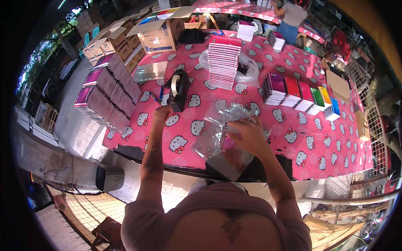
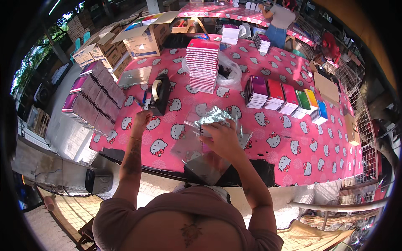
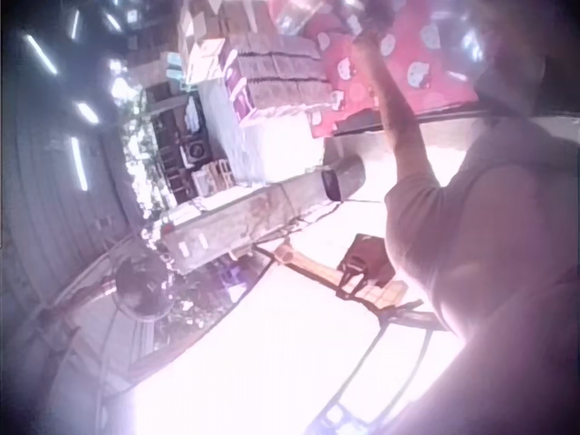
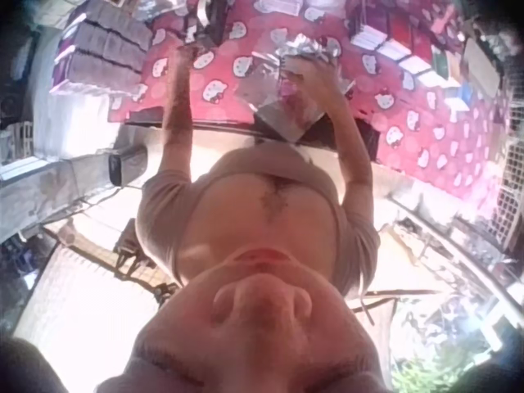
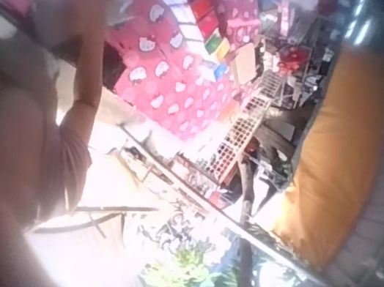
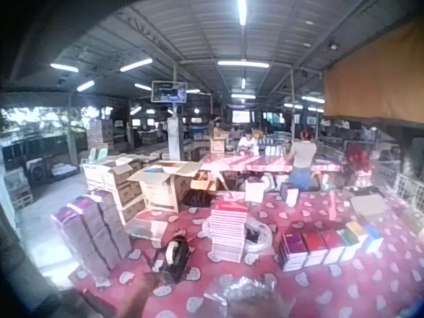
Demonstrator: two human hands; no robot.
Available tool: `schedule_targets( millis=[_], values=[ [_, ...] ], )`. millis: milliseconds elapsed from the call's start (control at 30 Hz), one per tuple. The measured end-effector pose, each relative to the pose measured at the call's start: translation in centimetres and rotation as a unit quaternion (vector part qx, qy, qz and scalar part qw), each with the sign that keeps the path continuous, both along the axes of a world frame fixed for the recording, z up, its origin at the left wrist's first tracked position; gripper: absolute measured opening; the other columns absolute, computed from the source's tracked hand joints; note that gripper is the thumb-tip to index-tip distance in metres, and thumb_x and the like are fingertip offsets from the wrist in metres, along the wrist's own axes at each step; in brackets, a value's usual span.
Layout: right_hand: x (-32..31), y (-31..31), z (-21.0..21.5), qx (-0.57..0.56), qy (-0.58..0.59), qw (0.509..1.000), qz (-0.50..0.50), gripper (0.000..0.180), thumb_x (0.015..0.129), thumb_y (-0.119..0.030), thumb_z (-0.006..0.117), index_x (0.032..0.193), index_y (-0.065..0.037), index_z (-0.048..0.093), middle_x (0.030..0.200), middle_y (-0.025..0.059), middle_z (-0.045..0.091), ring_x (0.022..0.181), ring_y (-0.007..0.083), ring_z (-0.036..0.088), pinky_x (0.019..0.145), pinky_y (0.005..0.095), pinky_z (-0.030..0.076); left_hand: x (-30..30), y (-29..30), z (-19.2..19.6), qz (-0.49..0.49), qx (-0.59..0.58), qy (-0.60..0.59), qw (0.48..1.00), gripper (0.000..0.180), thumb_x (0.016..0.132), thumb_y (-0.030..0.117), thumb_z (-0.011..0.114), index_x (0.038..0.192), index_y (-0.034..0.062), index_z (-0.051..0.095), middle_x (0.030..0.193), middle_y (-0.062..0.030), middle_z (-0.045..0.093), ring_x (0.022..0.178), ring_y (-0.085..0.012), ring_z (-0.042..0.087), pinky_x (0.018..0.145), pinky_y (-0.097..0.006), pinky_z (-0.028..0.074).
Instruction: The person picks up notebooks from stacks on a table, places them into a plastic sleeve, and uses a tape dispenser to seal the package.
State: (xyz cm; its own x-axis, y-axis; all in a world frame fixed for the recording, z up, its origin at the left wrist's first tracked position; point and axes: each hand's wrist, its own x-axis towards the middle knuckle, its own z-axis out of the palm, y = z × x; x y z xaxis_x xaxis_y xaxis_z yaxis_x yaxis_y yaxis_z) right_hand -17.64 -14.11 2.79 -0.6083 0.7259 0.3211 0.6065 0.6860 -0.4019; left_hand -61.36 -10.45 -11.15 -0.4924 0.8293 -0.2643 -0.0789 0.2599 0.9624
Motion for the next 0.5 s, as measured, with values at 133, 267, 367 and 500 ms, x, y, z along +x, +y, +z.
schedule_targets(
  millis=[133, 267, 367, 500],
  values=[
    [-0.1, -0.1, 0.0, 0.003, -0.008, 1.0, -0.001, 0.041, 0.086, -0.038, 0.072, 0.12, -0.015, 0.069, 0.113, 0.0053, 0.071, 0.111, 0.0232, 0.065, 0.113, 0.0549, 0.03, 1.5, 1.7, 2.3, -0.012, -0.087, 0.535, 0.84, 0.023, 0.082, 0.021, 0.068, 0.09, -0.0003, 0.072, 0.088, -0.0169, 0.075, 0.079, -0.0293, 0.073, 0.063, -0.04, 0.056],
    [0.8, -0.1, 0.0, -0.009, -0.005, 1.0, -0.016, 0.041, 0.086, -0.038, 0.072, 0.121, -0.015, 0.069, 0.115, 0.0044, 0.071, 0.112, 0.0236, 0.065, 0.113, 0.0556, 0.03, 3.5, 2.9, 3.2, -0.049, -0.052, 0.538, 0.84, 0.023, 0.081, 0.021, 0.062, 0.082, 0.0007, 0.073, 0.077, -0.0194, 0.073, 0.077, -0.0372, 0.072, 0.066, -0.045, 0.056],
    [0.2, -0.4, -0.1, 0.019, 0.013, 1.0, -0.006, 0.041, 0.086, -0.038, 0.072, 0.121, -0.016, 0.068, 0.114, 0.0039, 0.071, 0.113, 0.0236, 0.064, 0.113, 0.0559, 0.03, 0.5, 1.4, 1.0, -0.034, 0.057, 0.148, 0.987, 0.018, 0.08, 0.017, 0.066, 0.078, 0.0002, 0.071, 0.072, -0.0104, 0.071, 0.063, -0.0204, 0.069, 0.055, -0.032, 0.052],
    [-0.4, -0.6, 0.0, 0.026, 0.013, 1.0, 0.001, 0.042, 0.086, -0.038, 0.072, 0.121, -0.016, 0.068, 0.113, 0.0037, 0.071, 0.114, 0.024, 0.063, 0.112, 0.0566, 0.029, -1.2, -0.3, -1.8, 0.016, 0.022, 0.145, 0.989, 0.016, 0.083, 0.017, 0.066, 0.083, 0.0022, 0.07, 0.072, -0.0107, 0.07, 0.064, -0.0245, 0.07, 0.056, -0.037, 0.052]
  ],
)
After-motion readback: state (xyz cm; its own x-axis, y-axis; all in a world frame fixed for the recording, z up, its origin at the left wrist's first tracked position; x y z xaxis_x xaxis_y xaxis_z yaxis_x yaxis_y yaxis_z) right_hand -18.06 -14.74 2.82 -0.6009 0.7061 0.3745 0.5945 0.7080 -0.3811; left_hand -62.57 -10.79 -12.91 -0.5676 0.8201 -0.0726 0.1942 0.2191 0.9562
